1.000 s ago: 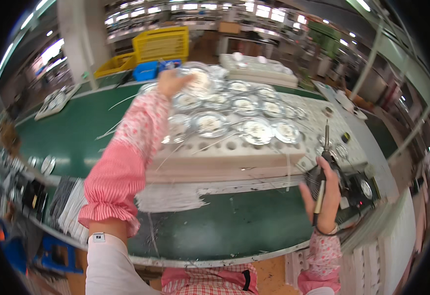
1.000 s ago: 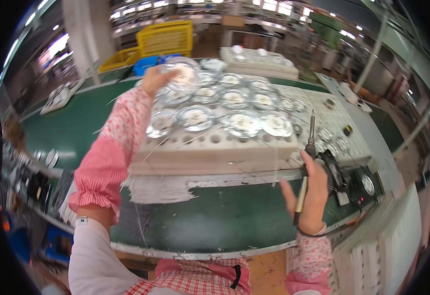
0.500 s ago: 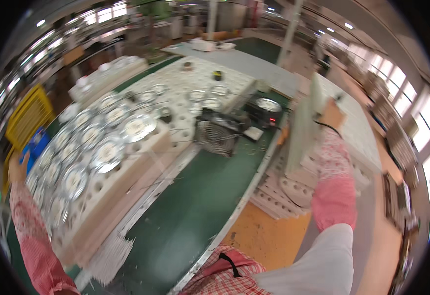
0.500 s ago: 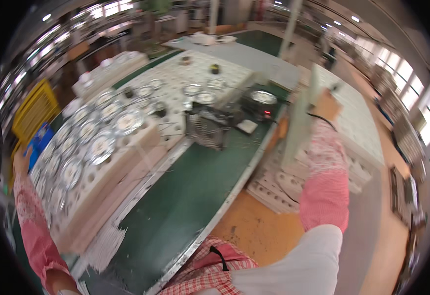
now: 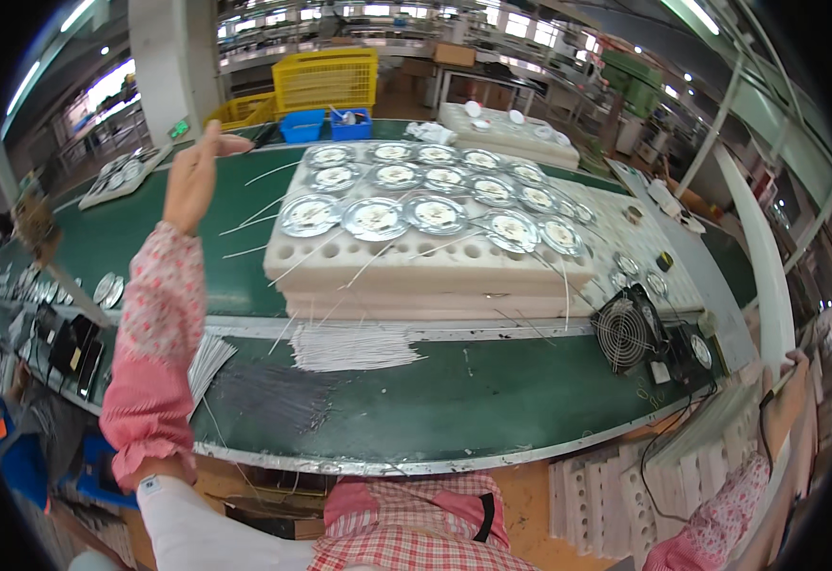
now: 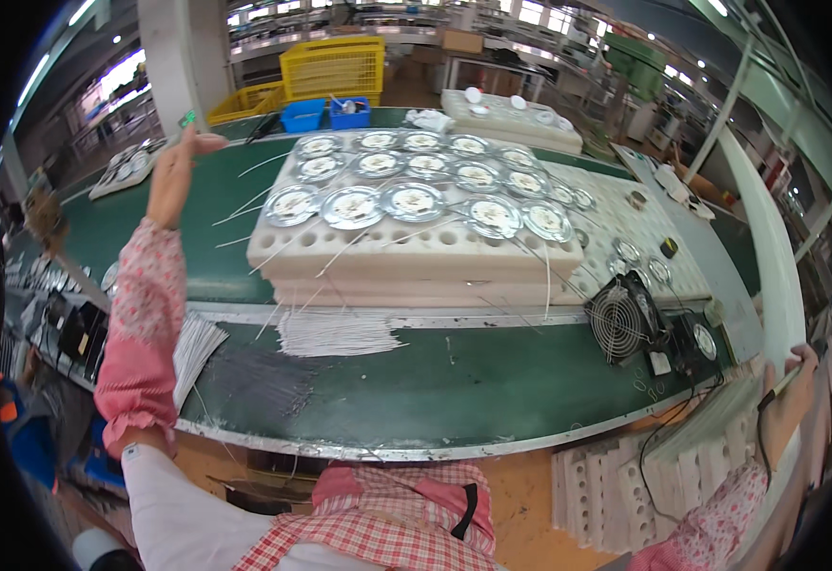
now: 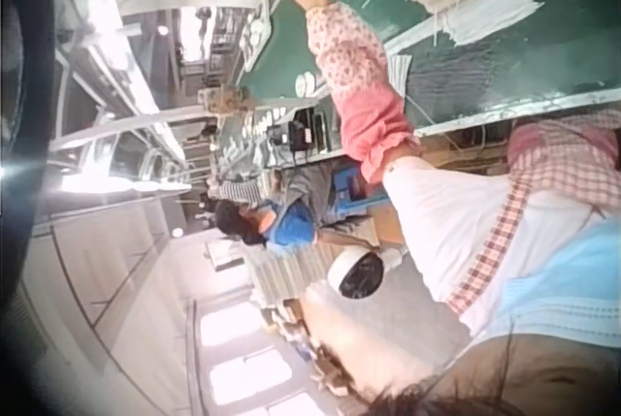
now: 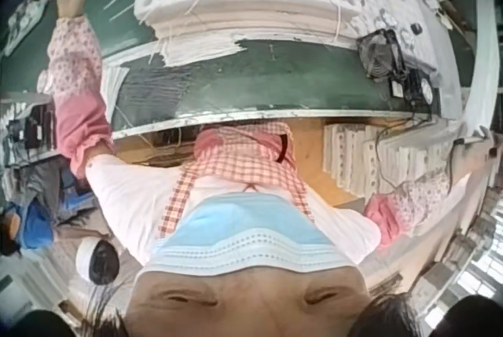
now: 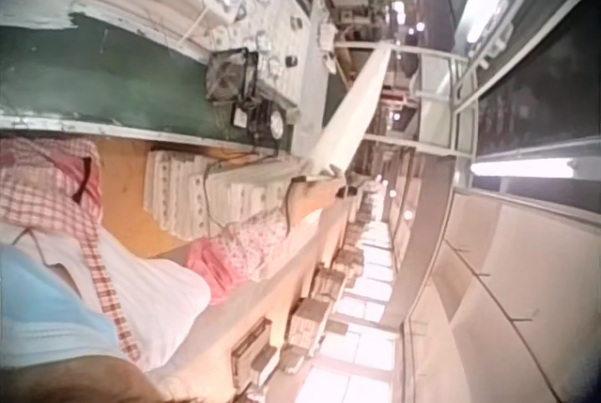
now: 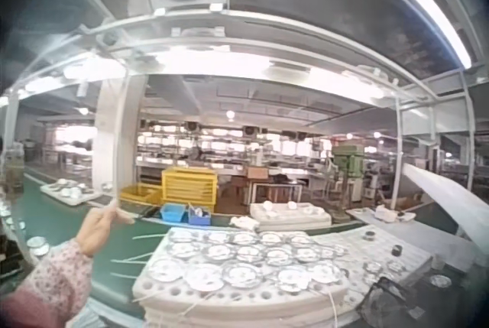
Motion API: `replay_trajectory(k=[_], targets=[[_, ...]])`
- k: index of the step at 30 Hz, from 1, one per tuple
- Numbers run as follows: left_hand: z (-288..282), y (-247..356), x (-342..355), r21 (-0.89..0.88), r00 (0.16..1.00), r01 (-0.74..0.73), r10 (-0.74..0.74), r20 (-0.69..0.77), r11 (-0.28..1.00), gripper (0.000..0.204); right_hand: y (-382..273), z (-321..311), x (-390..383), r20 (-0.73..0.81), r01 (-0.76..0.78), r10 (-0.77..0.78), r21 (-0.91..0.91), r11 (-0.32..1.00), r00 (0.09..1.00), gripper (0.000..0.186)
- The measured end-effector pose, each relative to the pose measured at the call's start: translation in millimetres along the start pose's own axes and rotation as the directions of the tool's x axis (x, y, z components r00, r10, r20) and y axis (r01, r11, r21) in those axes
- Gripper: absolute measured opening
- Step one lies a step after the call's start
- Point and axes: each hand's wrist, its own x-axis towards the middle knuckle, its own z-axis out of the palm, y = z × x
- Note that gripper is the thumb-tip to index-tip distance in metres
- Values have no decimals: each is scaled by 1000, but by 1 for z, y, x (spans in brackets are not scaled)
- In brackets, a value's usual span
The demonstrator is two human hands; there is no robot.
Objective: The person solders wires onto circular LED circuit boards using a soldering iron.
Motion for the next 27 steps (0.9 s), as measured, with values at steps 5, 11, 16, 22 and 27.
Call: replay_trajectory(k=[5, 11, 16, 22, 27], targets=[[33, -24, 0, -187, 960, 277, -264, 91, 943, 77, -138, 44, 32, 7, 259, -316, 556, 790, 949, 39], [27, -30, -7, -577, 859, 500, -455, 236, 646, 76, -267, 123, 56, -71, 526, -676, 691, 497, 733, 45], [70, -79, -31, -123, 856, 517, -511, 78, 847, 41, -265, 199, 52, -3, 469, -717, 758, 453, 697, 44], [20, -140, -79, 219, 929, 339, -288, -235, 915, 45, -227, 233, 76, 12, 393, -583, 728, 561, 812, 38], [27, -49, -169, 482, 893, -108, 297, -337, 869, 43, -97, 310, 120, 310, 189, -434, 587, 787, 846, 50]])
